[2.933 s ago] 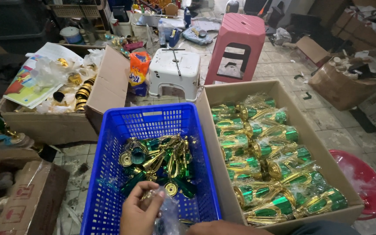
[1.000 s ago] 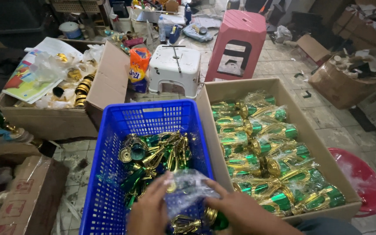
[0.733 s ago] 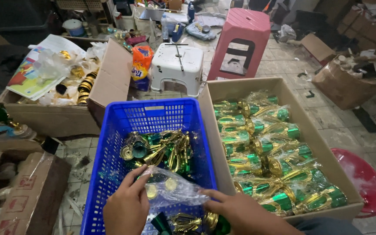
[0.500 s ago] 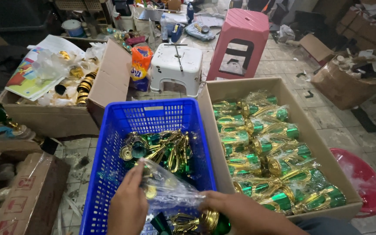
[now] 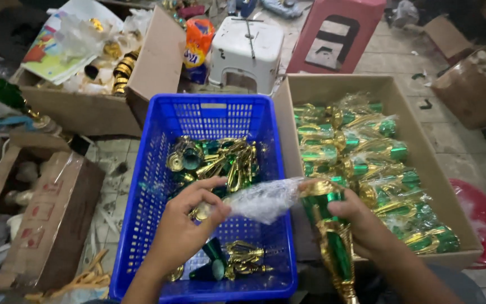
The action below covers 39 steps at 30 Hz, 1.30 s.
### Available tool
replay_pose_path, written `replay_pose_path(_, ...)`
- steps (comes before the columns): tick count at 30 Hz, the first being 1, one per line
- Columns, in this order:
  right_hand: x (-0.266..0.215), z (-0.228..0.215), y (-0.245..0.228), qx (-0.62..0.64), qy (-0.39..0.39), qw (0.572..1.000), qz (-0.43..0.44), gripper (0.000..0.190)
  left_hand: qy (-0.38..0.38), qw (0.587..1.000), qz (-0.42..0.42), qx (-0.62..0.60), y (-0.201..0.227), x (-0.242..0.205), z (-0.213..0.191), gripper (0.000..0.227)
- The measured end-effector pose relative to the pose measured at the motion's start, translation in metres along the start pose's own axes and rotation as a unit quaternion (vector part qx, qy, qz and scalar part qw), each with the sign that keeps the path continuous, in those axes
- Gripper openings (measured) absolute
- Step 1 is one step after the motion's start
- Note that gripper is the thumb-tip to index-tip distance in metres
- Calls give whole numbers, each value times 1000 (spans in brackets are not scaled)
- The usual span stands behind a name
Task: The person places green and gold trophy components into a blue crate and assembles them by hand.
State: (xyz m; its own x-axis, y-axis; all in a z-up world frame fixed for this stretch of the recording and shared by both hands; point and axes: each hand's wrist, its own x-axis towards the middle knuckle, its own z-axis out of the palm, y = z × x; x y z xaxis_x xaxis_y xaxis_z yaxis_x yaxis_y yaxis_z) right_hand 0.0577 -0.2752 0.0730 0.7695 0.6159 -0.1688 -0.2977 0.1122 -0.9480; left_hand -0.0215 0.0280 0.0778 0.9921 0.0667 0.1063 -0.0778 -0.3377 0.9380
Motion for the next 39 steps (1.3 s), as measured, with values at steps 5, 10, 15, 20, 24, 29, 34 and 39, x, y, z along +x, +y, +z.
replay_pose_path(5, -9, -11, 7, 203, -8, 978, 39, 75, 80, 931, -256, -246, -5, 3, 11, 38)
replay_pose_path(10, -8, -4, 3, 233, -28, 971, 37, 68, 140, 858, -345, -353, -20, 7, 18, 81)
replay_pose_path(15, -2, 26, -23, -301, 165, 937, 60, 67, 125, 906, -317, -251, 11, 7, 7, 96)
replay_pose_path(20, -10, 42, 6, -380, -43, 897, -220, 49, 135, 909, -299, -255, -24, 6, 29, 26)
replay_pose_path(24, -16, 67, 17, -625, -185, 753, -90, 42, 27, 917, -357, -174, -30, 6, 46, 21)
replay_pose_path(29, 5, 32, 51, -624, -220, 749, -48, 38, 61, 878, -413, -233, -3, 13, 35, 20)
replay_pose_path(34, 10, 19, 62, -661, -234, 713, -1, 39, 102, 877, -417, -215, -6, 21, 16, 22)
replay_pose_path(39, 7, 43, 33, -264, -140, 949, 106, 90, 125, 915, -305, -233, -37, 10, 25, 7)
